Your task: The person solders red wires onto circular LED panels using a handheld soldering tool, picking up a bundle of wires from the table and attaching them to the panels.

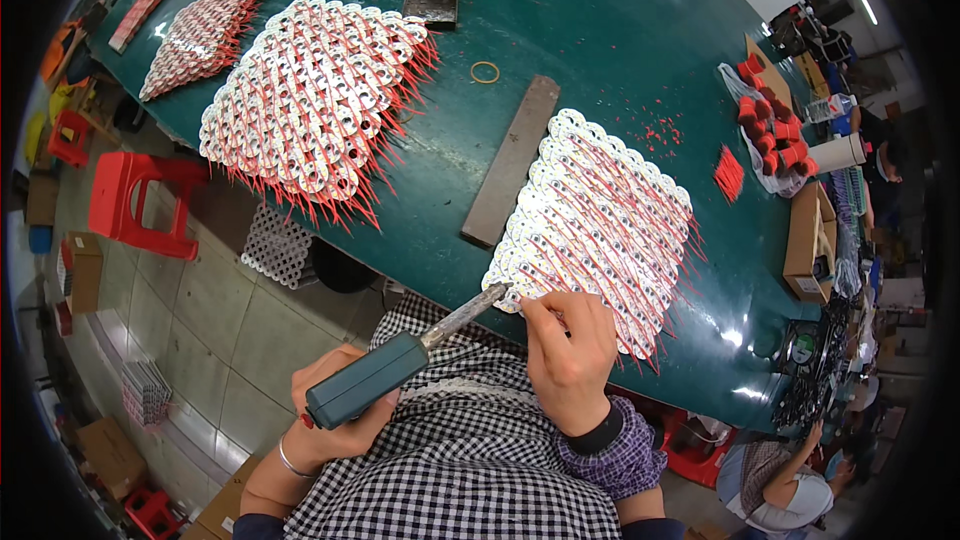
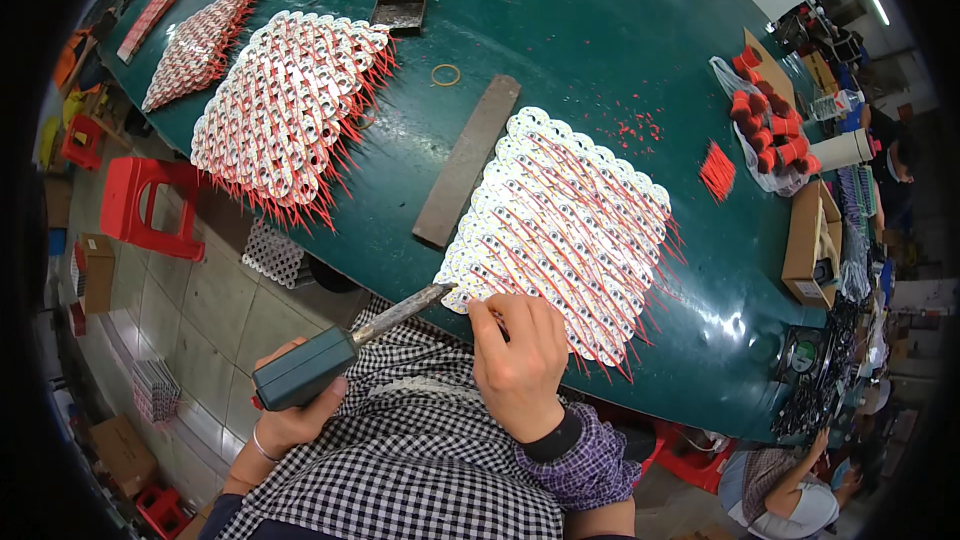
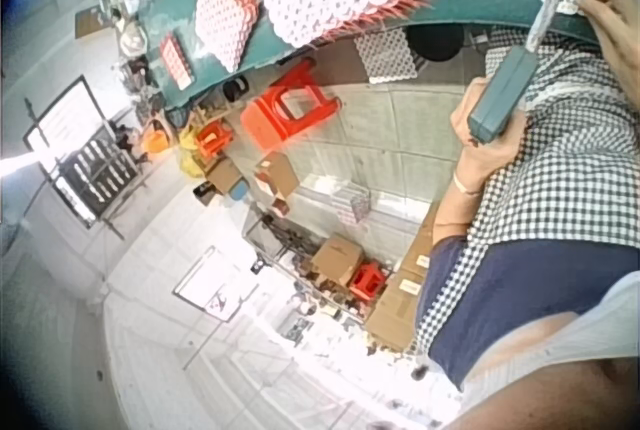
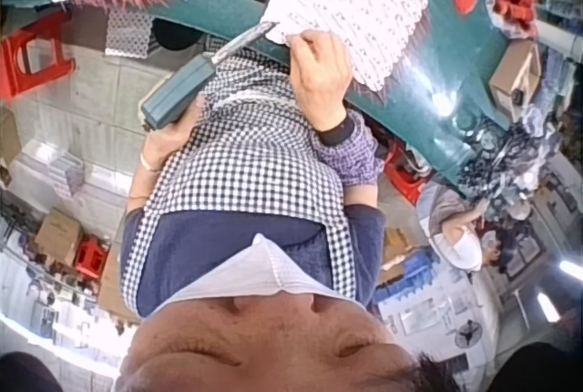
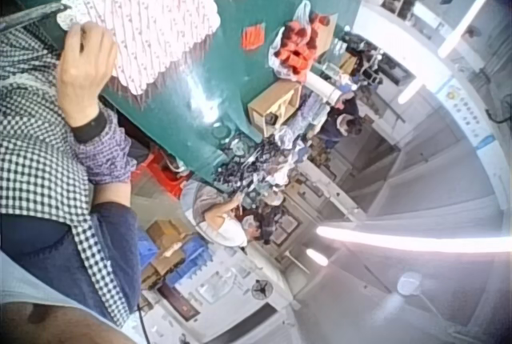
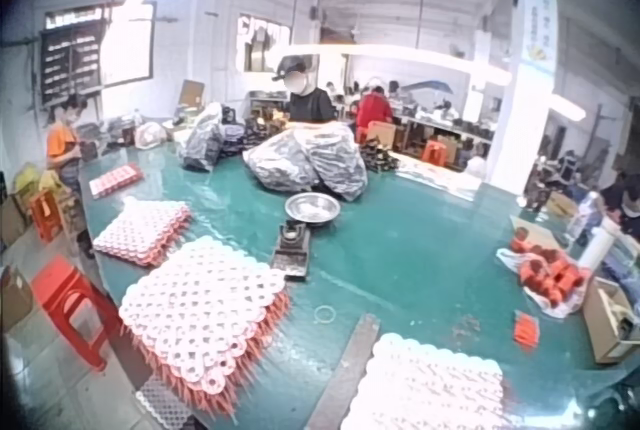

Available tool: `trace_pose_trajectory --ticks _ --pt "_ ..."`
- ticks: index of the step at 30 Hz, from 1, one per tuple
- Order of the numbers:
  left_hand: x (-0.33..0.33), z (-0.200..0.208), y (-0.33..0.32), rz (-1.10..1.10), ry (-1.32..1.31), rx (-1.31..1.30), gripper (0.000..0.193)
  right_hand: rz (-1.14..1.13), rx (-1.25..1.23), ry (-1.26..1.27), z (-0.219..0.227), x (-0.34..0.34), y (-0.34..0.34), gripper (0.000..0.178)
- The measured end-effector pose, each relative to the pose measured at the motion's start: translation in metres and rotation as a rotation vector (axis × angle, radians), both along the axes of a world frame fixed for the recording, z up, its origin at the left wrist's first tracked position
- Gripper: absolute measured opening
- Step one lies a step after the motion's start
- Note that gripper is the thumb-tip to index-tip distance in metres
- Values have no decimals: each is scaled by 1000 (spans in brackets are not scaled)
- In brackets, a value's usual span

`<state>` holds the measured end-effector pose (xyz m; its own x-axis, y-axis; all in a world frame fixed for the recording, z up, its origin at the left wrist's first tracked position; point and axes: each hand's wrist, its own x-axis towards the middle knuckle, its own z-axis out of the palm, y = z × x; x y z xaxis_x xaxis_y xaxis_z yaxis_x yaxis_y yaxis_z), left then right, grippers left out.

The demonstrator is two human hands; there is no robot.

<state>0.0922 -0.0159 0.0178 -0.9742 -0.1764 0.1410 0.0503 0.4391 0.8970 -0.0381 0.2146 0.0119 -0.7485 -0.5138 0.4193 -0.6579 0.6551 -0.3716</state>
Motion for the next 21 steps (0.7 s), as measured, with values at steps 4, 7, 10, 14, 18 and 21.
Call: trace_pose_trajectory --ticks 4,7,10,14,18,21 --pt "1 0 1 5 24 -40 21 26 2 20 -1 2 -1 22" --pt "3 0 1 -7 7 -64 21 37 -2 15 -4 2 -2 21" --pt "4 2 1 -7 -35 -8 22 38 0 22 -5 2 -3 21" --pt "6 -2 1 -12 -61 -2 23 36 5 25 -7 3 -3 21" --pt "7 -8 3 5 -5 45 24 24 5 -1 -3 4 -5 23" --pt "6 -5 3 -1 -7 44 23 29 20 -1 -2 3 -5 23"
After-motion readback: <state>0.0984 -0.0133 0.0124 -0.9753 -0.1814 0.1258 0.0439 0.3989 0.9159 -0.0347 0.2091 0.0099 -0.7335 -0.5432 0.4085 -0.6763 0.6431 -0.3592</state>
